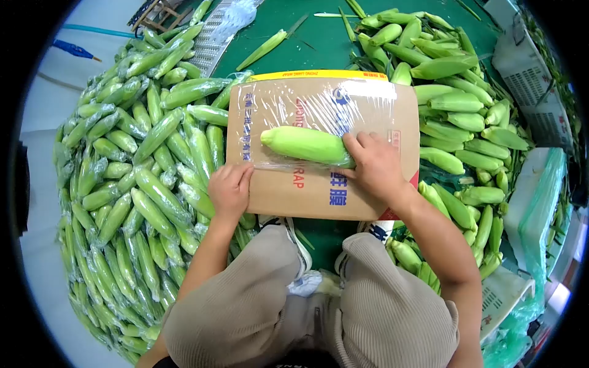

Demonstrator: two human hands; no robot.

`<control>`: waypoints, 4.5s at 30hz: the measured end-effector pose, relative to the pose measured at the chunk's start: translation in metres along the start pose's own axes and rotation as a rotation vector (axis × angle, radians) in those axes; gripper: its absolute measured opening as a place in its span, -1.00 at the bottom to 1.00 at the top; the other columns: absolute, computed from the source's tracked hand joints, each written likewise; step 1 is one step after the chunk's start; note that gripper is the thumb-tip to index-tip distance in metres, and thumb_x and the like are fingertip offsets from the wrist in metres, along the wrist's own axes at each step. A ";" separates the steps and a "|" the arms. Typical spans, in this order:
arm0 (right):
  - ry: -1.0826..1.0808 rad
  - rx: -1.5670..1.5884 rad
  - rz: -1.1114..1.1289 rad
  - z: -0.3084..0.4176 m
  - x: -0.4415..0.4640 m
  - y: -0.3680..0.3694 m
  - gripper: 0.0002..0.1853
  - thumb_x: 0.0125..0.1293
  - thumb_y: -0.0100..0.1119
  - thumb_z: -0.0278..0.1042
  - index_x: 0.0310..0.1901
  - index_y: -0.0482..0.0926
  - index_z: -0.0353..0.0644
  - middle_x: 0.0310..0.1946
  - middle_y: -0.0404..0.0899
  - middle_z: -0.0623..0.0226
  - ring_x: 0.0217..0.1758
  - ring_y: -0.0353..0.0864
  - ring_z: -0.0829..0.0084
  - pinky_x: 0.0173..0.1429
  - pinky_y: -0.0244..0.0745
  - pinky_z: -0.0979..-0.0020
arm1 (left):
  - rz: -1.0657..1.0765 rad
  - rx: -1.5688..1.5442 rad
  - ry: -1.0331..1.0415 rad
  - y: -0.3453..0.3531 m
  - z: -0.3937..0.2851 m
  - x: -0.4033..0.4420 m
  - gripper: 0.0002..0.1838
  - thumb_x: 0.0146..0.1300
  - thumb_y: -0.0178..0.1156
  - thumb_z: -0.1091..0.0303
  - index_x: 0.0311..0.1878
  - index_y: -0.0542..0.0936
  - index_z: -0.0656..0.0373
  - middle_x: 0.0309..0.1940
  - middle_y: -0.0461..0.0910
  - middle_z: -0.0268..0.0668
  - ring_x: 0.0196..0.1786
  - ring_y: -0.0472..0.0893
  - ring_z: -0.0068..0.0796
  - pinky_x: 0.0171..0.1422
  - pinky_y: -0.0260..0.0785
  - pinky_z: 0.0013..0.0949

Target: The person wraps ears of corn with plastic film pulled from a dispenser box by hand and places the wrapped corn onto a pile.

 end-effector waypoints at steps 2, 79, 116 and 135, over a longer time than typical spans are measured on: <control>0.056 -0.001 0.021 0.001 0.006 -0.007 -0.31 0.07 0.62 -0.04 0.18 0.54 -0.15 -0.18 0.59 0.14 -0.07 0.65 0.03 -0.01 0.57 0.06 | -0.106 -0.238 -0.291 0.003 0.013 -0.006 -0.85 0.41 0.35 0.34 -0.01 0.72 0.09 -0.31 0.70 -0.25 -0.18 0.68 -0.16 0.02 0.49 -0.22; 0.132 0.910 0.834 0.126 -0.072 -0.056 0.05 0.32 0.52 -0.37 0.67 -0.01 -0.31 0.28 0.63 0.03 0.32 0.62 0.28 0.43 0.49 0.23 | -0.155 -1.638 -0.668 -0.129 -0.082 -0.044 -0.13 0.24 0.53 0.27 0.54 0.26 0.09 -0.02 0.66 -0.20 -0.20 0.71 -0.26 -0.11 0.62 -0.17; 0.956 0.239 -0.618 -0.189 -0.158 -0.009 -0.77 0.48 0.12 -0.31 0.03 0.67 -0.17 0.01 0.70 -0.04 0.11 0.68 -0.10 0.24 0.58 0.01 | 0.406 0.071 0.425 0.019 -0.062 0.017 -0.30 0.38 0.27 -0.05 0.57 0.48 -0.16 0.69 0.21 -0.14 0.72 0.12 0.11 0.74 -0.18 0.34; 0.806 0.115 -0.357 -0.170 -0.164 -0.129 -0.08 0.12 0.49 -0.48 0.55 0.31 -0.17 0.31 0.53 0.03 0.39 0.55 0.05 0.46 0.46 0.12 | 0.342 -0.025 0.232 0.014 -0.055 0.014 -0.13 0.27 0.38 -0.13 0.54 0.42 0.17 0.60 0.34 -0.06 0.65 0.27 0.10 0.71 -0.06 0.26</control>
Point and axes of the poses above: each hand's wrist, its own x-axis towards the middle knuckle, its own y-axis out of the palm, z = x × y, the point moved 3 cm from there along x, towards the middle knuckle
